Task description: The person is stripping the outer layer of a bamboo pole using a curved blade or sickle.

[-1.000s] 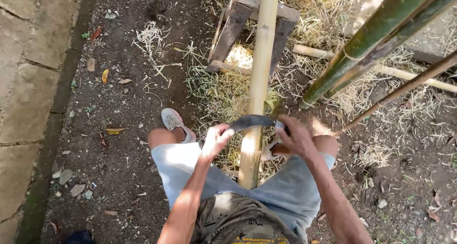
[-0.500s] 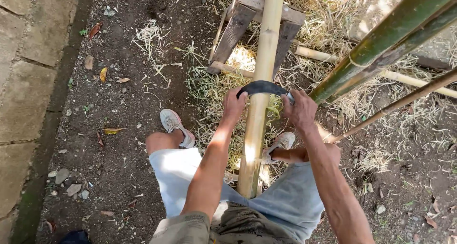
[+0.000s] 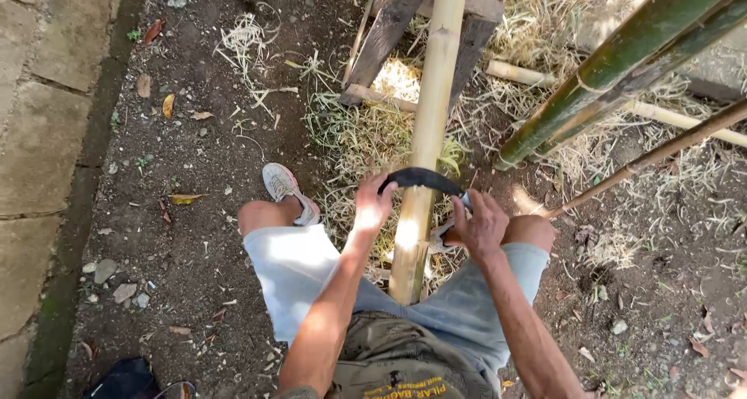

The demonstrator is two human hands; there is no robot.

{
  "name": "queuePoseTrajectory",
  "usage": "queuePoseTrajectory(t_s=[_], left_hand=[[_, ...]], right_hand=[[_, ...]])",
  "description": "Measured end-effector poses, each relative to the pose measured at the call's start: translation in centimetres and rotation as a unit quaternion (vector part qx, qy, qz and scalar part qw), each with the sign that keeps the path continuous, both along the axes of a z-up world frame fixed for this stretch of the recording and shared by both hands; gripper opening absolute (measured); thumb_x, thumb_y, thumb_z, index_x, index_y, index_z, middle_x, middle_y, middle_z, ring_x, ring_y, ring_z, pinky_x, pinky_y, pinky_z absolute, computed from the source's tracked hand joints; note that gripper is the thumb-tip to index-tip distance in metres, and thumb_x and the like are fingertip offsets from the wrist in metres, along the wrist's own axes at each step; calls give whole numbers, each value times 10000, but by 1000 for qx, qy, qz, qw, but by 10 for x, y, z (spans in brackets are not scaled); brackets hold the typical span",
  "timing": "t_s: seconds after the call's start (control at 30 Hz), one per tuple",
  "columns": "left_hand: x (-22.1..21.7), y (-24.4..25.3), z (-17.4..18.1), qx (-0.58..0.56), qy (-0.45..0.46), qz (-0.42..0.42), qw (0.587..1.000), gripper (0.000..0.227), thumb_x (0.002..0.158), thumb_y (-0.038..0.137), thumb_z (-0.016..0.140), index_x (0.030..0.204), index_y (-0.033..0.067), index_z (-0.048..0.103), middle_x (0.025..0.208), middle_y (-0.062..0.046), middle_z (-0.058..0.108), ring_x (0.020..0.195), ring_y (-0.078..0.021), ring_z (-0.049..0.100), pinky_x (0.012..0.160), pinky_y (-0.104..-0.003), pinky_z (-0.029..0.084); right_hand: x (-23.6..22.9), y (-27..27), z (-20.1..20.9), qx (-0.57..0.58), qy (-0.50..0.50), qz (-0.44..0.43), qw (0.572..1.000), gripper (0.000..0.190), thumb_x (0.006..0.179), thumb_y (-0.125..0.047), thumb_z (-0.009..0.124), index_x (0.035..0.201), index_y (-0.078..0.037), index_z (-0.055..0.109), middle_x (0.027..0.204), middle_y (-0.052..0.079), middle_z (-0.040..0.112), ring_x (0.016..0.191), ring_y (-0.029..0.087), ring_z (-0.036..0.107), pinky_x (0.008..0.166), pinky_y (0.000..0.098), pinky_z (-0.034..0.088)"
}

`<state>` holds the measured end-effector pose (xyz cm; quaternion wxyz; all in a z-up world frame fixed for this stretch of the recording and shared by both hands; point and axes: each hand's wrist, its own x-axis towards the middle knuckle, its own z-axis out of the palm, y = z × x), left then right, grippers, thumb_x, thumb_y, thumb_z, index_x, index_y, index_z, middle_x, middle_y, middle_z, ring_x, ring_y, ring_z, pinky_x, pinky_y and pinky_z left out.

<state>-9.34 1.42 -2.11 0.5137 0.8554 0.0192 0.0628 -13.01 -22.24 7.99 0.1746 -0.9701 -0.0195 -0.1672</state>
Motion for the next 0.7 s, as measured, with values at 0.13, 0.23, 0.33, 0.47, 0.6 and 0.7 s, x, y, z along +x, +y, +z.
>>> queuePoseTrajectory(t_s=[0.13,0.23,0.33,0.47,0.6,0.7], left_hand=[[-58,15,10,2,-192,23,981,277,962,168,738,1166,-3,662,1157,-185,691,1093,-370,645,1007,-461,509],[-88,27,25,33,-24,-13,999,210,943,159,746,1108,36,702,1026,-154,722,959,-346,682,886,-428,551],[-104,37,35,15,-126,-13,992,287,923,143,751,1153,-5,665,1031,-194,691,944,-368,663,859,-431,542],[-83,34,39,24,-62,-46,997,248,937,175,729,1120,13,684,940,-174,688,884,-356,665,815,-424,545],[-19,20,40,8,-16,-56,998,246,999,222,618,1118,13,668,941,-150,677,853,-328,663,787,-431,553],[52,10,70,-23,110,-57,992,255,994,202,591,1105,-4,693,908,-152,639,843,-327,662,763,-473,523]], right_hand=[[-53,17,19,39,36,-9,999,257,942,-310,779,1021,-76,709,726,31,653,554,136,576,469,308,466],[-81,28,32,69,16,3,997,276,925,-258,800,1060,-38,704,777,60,670,606,172,627,492,338,482],[-93,38,47,65,-13,8,998,267,878,-254,787,1040,-76,672,891,87,688,743,257,683,646,366,555],[-80,27,30,100,58,-22,993,265,887,-273,779,1016,-57,698,807,83,673,634,242,668,558,368,529],[-19,4,8,40,78,4,996,266,962,-346,712,981,-81,697,697,24,596,507,128,497,436,319,404],[53,-14,-11,-6,80,27,996,343,1043,-397,650,933,-73,669,696,23,571,505,92,394,393,285,319]])
